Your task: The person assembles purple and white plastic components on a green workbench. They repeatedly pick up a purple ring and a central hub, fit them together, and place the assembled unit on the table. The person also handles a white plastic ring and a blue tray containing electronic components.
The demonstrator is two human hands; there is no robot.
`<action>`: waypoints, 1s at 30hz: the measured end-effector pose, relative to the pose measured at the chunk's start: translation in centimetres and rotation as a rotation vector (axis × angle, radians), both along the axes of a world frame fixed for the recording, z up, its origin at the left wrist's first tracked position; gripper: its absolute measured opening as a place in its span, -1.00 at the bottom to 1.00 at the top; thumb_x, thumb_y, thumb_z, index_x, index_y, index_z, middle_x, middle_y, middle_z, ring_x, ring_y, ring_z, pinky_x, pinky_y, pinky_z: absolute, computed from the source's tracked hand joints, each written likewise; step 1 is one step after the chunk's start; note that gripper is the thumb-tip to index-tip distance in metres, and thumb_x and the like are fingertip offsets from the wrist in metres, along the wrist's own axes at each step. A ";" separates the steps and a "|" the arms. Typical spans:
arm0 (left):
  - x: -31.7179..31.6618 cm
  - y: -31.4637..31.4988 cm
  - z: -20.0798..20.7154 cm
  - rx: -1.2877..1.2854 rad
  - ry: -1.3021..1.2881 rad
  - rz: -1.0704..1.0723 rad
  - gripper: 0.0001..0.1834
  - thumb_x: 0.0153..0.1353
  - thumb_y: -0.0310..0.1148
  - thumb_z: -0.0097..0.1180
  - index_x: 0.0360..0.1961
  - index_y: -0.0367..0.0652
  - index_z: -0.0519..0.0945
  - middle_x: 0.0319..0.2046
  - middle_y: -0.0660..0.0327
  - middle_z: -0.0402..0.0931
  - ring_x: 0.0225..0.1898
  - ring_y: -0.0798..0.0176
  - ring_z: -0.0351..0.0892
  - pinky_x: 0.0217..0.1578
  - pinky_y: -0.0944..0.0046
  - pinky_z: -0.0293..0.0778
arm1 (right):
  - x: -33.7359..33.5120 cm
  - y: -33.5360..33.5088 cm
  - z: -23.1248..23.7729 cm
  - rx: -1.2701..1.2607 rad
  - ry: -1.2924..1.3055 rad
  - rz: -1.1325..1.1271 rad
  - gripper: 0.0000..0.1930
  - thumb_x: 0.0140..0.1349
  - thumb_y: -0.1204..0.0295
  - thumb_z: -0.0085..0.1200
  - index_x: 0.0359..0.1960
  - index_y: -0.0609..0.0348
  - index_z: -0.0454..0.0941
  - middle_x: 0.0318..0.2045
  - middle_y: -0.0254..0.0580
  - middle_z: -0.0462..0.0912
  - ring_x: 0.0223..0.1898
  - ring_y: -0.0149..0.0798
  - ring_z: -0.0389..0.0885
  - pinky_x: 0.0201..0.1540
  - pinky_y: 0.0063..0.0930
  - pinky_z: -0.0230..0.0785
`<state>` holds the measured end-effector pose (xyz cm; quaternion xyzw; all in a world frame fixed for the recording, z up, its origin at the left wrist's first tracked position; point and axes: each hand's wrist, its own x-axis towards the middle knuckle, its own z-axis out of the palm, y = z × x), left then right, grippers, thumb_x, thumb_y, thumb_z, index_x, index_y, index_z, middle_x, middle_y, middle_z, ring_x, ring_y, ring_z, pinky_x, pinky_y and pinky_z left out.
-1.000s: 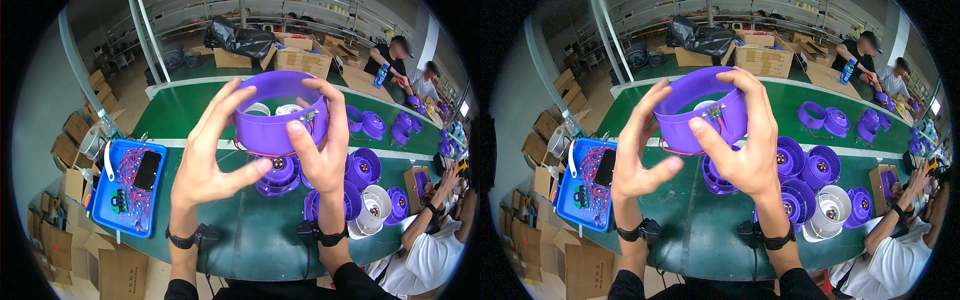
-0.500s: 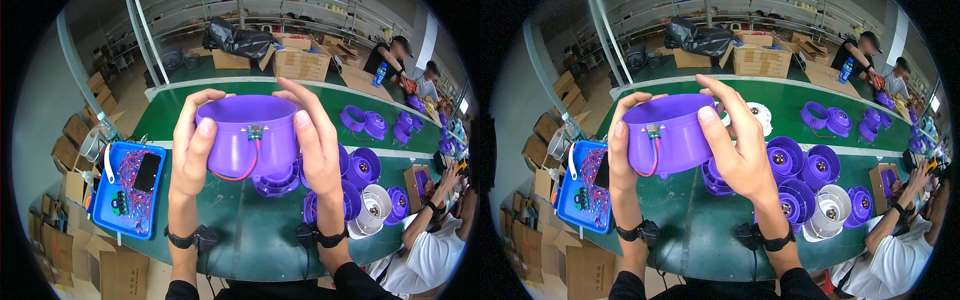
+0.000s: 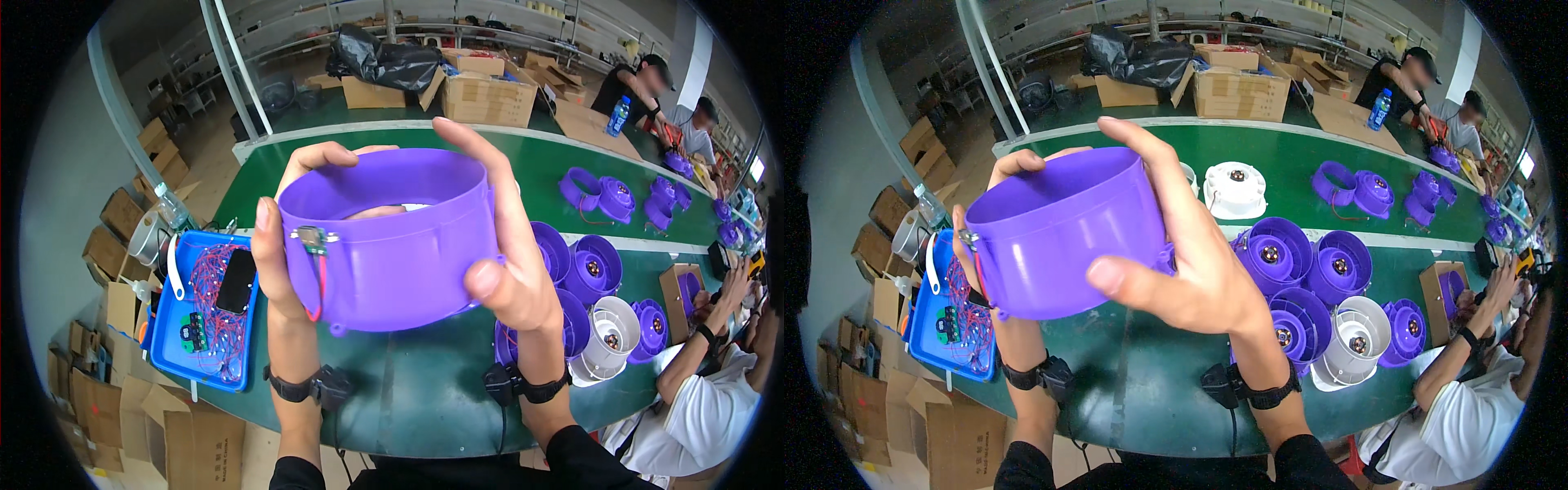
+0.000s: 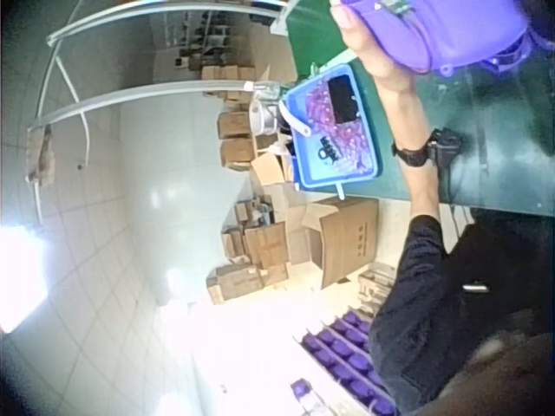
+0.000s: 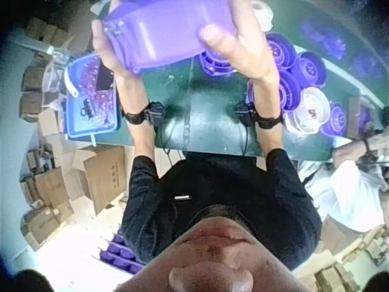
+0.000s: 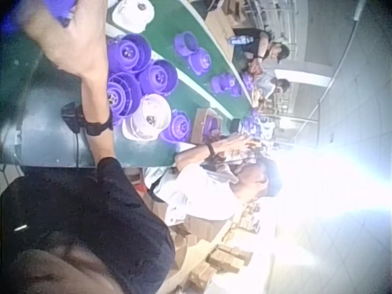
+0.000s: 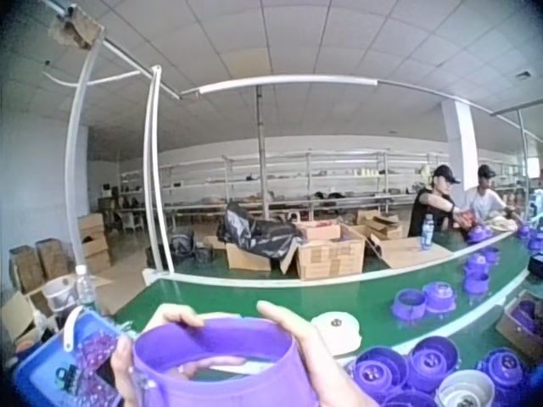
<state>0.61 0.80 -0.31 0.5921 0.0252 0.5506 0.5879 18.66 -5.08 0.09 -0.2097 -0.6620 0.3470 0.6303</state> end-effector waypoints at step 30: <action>-8.3 19.7 -21.4 0.152 1.107 1.391 -0.48 0.04 -0.05 0.33 -0.14 -0.28 0.59 0.21 -0.36 0.26 0.20 -0.30 0.33 0.19 -0.10 0.30 | 1.6 1.3 -1.0 -0.159 -0.221 -0.281 -0.79 0.25 0.49 0.09 -0.10 0.25 0.57 -0.01 -0.19 0.54 0.00 -0.34 0.55 -0.08 -0.47 0.46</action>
